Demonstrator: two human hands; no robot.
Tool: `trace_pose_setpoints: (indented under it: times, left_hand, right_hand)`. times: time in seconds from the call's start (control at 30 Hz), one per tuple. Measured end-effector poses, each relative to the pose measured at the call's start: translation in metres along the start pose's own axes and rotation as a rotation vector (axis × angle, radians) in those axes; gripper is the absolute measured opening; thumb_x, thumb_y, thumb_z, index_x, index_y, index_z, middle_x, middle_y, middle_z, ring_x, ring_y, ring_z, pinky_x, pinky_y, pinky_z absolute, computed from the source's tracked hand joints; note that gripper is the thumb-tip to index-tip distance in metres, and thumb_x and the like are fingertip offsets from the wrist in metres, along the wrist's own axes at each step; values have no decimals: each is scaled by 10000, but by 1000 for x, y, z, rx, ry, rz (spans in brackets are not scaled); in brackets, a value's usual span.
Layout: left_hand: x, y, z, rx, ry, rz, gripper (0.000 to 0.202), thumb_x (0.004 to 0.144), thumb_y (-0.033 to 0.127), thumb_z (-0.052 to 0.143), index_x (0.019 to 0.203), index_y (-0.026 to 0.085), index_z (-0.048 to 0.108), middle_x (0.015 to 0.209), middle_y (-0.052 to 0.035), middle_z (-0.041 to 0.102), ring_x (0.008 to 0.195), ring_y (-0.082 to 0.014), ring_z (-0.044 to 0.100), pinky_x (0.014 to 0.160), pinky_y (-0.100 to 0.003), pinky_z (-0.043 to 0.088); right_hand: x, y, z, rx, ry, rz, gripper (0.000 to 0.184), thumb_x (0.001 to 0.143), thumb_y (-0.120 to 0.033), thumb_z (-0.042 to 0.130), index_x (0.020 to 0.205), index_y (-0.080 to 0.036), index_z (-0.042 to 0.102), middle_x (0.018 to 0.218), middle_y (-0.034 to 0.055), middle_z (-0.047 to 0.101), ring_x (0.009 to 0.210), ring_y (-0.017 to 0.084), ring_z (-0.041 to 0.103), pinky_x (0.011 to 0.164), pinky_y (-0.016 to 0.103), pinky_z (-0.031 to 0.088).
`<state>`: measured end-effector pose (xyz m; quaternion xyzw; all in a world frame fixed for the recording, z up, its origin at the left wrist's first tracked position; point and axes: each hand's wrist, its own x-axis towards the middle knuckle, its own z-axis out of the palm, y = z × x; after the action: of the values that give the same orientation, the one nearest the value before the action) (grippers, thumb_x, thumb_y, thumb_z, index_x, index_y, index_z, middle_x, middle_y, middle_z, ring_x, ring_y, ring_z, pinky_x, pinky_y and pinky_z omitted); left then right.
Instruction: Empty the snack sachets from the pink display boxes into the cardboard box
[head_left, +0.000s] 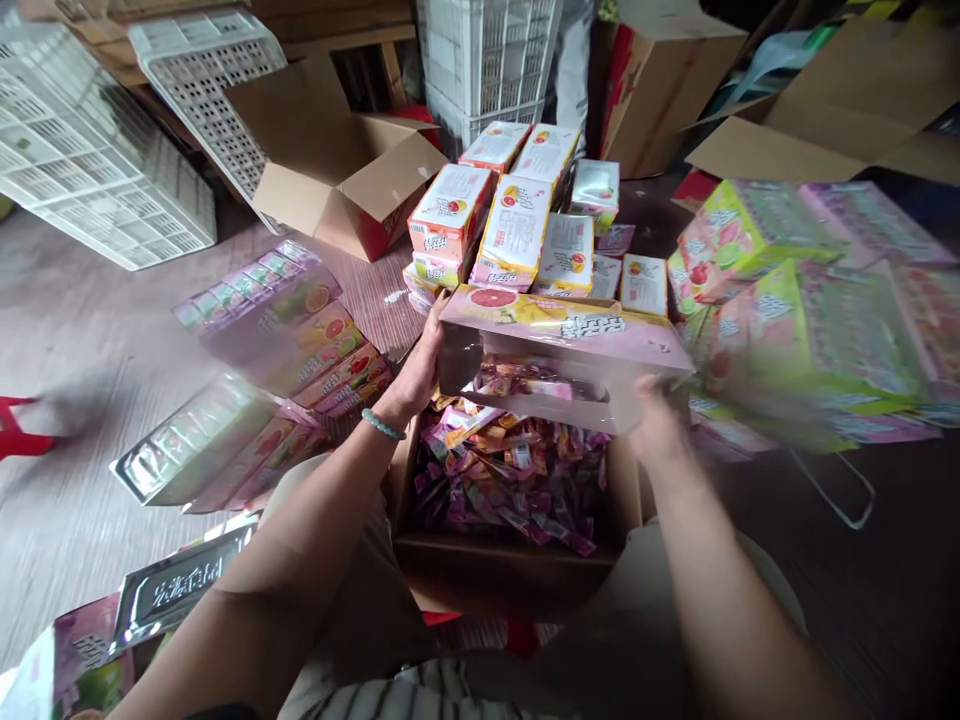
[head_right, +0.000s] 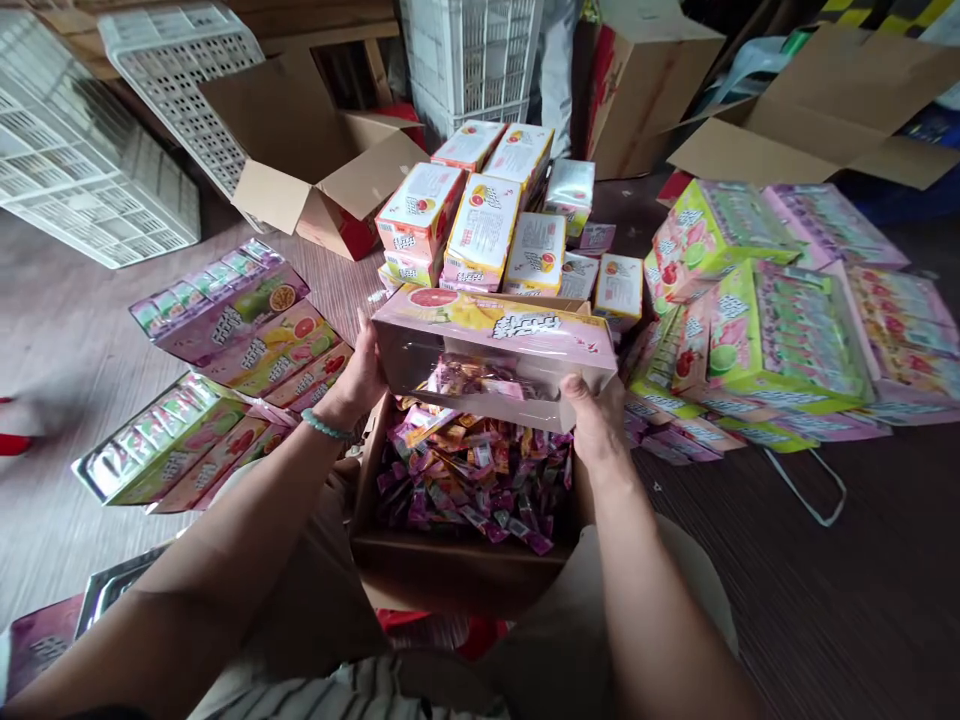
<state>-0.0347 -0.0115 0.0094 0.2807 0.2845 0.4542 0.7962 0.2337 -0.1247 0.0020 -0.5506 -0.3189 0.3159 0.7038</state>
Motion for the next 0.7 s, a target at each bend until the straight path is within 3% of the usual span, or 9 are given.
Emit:
trace_pose_setpoints:
  times: [0.1,0.17,0.3,0.4,0.43,0.5,0.57,0.63,0.7]
  left_hand:
    - [-3,-2,-2,226,-104,264,910,752,468,936,1544,256,541,1589,-71,569,1580,-301,371,1295,-380,331]
    - [-4,-1,2,268,-105,271,1019,678,509,977,1547,236,520,1597,-121,552,1540,-336,435,1285,-439,365]
    - [1,9,11,154,0,302,840,774,667,855,1424,196,609,1535,-134,608,1486,-369,498,1240,-472,443]
    - [8,20,13,49,62,348,682,931,701,664,1383,191,637,1493,-120,645,1502,-353,485,1232,-481,460]
    - [10,24,13,15,86,367,649,979,693,591,1386,190,638,1483,-117,653,1503,-342,487,1231,-483,464]
    - [11,32,13,-37,128,413,620,1041,672,472,1394,191,643,1469,-106,665,1492,-322,506,1226,-486,469]
    - [10,40,15,-63,150,454,637,1064,675,389,1394,198,654,1469,-88,667,1472,-313,532,1224,-492,471]
    - [7,46,18,-72,164,478,652,1068,681,352,1385,206,667,1480,-77,661,1459,-309,547,1225,-492,467]
    - [3,51,19,-84,182,474,645,1069,680,351,1376,215,674,1487,-73,657,1462,-306,545,1229,-494,461]
  right_hand:
    - [1,-1,0,-79,-53,-73,874,583,-725,915,1307,-295,680,1347,85,721,1354,353,614,1149,513,506]
    - [3,-4,-1,-62,-82,-123,988,613,-804,851,1410,-268,620,1405,118,680,1385,357,586,1184,535,467]
    - [-1,-3,1,-143,-71,-163,1051,803,-858,635,1618,-247,376,1532,170,550,1429,340,536,1199,602,416]
    - [-34,9,13,-540,-116,-254,939,896,-721,658,1647,-260,334,1604,181,469,1481,364,469,1208,646,378]
    - [-51,17,19,-710,-223,-325,933,886,-663,720,1646,-266,351,1637,184,431,1519,384,414,1226,653,350]
    - [-88,38,31,-1023,-576,-445,869,885,-557,777,1627,-283,417,1712,177,331,1582,423,293,1258,678,282]
    - [-117,63,41,-1282,-938,-426,877,841,-453,833,1619,-354,440,1775,126,219,1609,506,149,1216,793,219]
    - [-125,86,47,-1453,-1120,-338,842,884,-348,771,1637,-407,400,1800,79,148,1607,520,135,1191,836,169]
    - [-109,103,51,-1544,-1170,-185,742,951,-367,681,1637,-411,403,1780,94,227,1569,503,266,1191,820,181]
